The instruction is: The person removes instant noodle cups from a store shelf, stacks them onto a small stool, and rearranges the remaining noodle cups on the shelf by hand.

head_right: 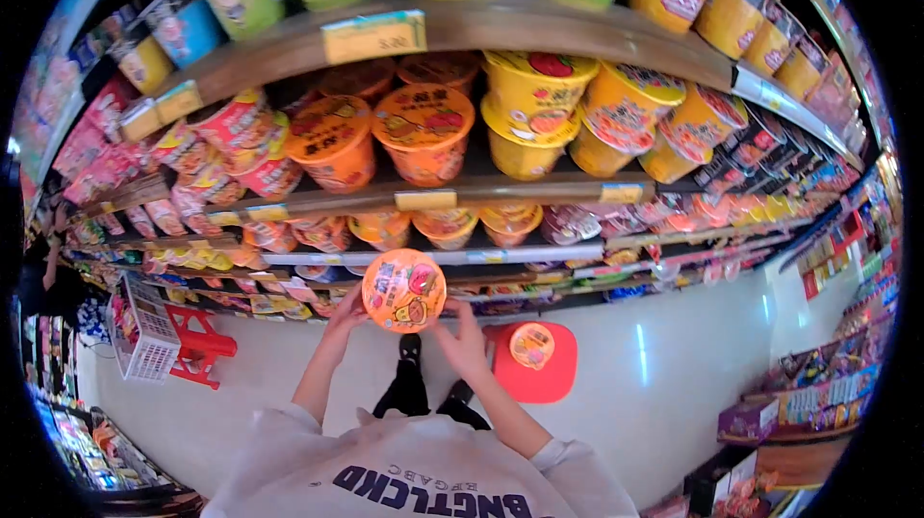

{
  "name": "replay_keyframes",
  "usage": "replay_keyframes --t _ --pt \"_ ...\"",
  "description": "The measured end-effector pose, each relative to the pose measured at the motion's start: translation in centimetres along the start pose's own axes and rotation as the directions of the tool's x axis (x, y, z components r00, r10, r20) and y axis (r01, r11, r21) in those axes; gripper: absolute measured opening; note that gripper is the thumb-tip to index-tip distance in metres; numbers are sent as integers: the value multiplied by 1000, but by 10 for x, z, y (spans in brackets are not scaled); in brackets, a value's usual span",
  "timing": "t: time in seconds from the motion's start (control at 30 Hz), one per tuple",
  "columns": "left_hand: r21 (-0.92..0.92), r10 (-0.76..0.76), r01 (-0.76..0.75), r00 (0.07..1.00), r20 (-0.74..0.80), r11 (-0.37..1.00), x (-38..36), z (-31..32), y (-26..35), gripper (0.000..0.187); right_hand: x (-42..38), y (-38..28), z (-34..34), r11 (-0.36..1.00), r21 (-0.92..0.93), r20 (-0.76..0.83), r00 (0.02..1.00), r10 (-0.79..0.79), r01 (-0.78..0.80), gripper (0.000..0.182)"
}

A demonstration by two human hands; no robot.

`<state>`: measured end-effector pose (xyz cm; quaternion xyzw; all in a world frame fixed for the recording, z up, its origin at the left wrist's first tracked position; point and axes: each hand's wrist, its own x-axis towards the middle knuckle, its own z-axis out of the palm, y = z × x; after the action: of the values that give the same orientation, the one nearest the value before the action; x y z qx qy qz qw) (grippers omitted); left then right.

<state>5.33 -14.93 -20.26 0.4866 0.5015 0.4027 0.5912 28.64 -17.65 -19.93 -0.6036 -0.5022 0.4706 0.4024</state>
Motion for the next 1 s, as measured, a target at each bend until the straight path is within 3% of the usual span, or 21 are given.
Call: replay_keyframes --t 0.07,0.13,0.23,0.27,0.33,0.4,0.47,0.53,0.63,0.67,0.73,0.8,0.87,0.9,0.93,1.0 --pt "-191 139 -135 990 12 972 -14 -9 32 71 -3 -35 2 942 132 -57 951 -303 308 47" --pt "-205 211 -208 978 -9 957 -25 -17 35 75 -10 -67 2 905 173 -5 920 -393 388 56" --pt "82 460 -453 882 -105 888 -43 5 60 87 -17 -95 5 839 227 35 857 -514 494 70" --pt "82 469 -462 875 -118 883 -43 9 60 87 -18 -102 5 834 226 47 850 -525 503 70" --pt "291 558 -493 801 -217 820 -43 16 58 90 -20 -114 5 818 215 90 823 -561 534 72" --pt "244 516 -463 822 -241 852 -35 16 66 92 -14 -117 6 803 181 99 801 -590 568 75" --pt "250 571 -515 769 -287 820 -26 15 79 93 -13 -130 4 749 103 110 740 -663 655 77" --pt "278 566 -499 776 -279 821 -12 4 82 95 -10 -149 2 722 84 110 713 -692 687 79" --pt "495 683 -527 700 -208 690 9 -6 95 94 4 -168 4 651 -19 91 650 -755 759 81" --pt "566 724 -530 665 -185 632 15 -8 101 94 11 -169 6 647 17 85 644 -760 762 81" --pt "506 763 -587 586 -273 631 24 -3 113 92 22 -174 9 647 34 76 644 -761 761 81" --pt "471 758 -604 591 -277 643 31 -7 126 92 30 -182 12 636 28 50 634 -772 771 80" --pt "580 820 -603 524 -230 548 36 -10 147 91 42 -188 19 603 130 19 606 -795 787 79" --pt "459 815 -676 519 -258 576 43 -10 157 93 51 -188 20 589 99 3 592 -806 802 77" --pt "457 817 -679 514 -263 575 49 -13 165 93 59 -189 21 574 67 -12 576 -817 816 76" --pt "617 852 -610 477 -214 497 59 -20 179 95 69 -198 27 622 140 -10 629 -777 771 76"
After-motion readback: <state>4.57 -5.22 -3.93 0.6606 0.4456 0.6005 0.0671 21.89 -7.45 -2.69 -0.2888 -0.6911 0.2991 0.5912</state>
